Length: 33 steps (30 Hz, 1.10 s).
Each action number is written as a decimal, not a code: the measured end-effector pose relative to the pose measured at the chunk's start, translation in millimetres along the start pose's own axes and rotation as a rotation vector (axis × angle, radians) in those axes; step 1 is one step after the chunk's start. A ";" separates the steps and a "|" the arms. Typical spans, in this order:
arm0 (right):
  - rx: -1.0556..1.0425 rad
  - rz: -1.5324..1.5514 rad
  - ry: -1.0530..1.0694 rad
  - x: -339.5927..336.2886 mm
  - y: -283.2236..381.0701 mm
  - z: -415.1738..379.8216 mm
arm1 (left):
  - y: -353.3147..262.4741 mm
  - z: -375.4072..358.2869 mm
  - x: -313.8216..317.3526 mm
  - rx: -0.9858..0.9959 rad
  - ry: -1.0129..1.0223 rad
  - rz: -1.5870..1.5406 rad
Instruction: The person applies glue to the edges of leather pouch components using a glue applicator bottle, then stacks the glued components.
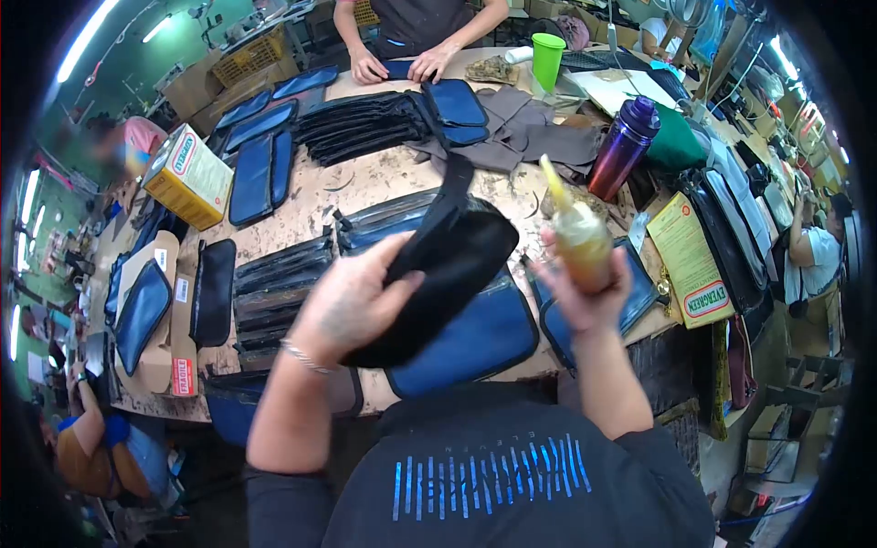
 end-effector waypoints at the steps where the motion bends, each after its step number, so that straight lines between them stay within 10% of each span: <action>1: -0.117 -0.145 -0.008 1.1 26.5 3.2 | -20.6 -0.8 -9.5 0.018 0.115 0.257; 4: -0.324 -0.613 0.145 10.2 100.7 -0.6 | -23.5 -3.0 -17.6 -0.077 0.465 0.765; 12: -0.301 -1.178 0.194 52.6 120.6 -29.7 | -15.8 -1.5 -7.4 -0.048 0.575 0.861; 33: -0.309 -1.218 0.153 58.8 120.6 -25.0 | -26.1 -4.6 -1.5 -0.028 0.555 0.913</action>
Point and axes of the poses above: each hand's wrist, its own z-axis towards the middle knuckle, its own x-axis out of the palm, y = z × x, the point moved 5 cm from there along z, towards the middle knuckle, and after that the axes turned 15 degrees about -z, right-handed, at the moved point
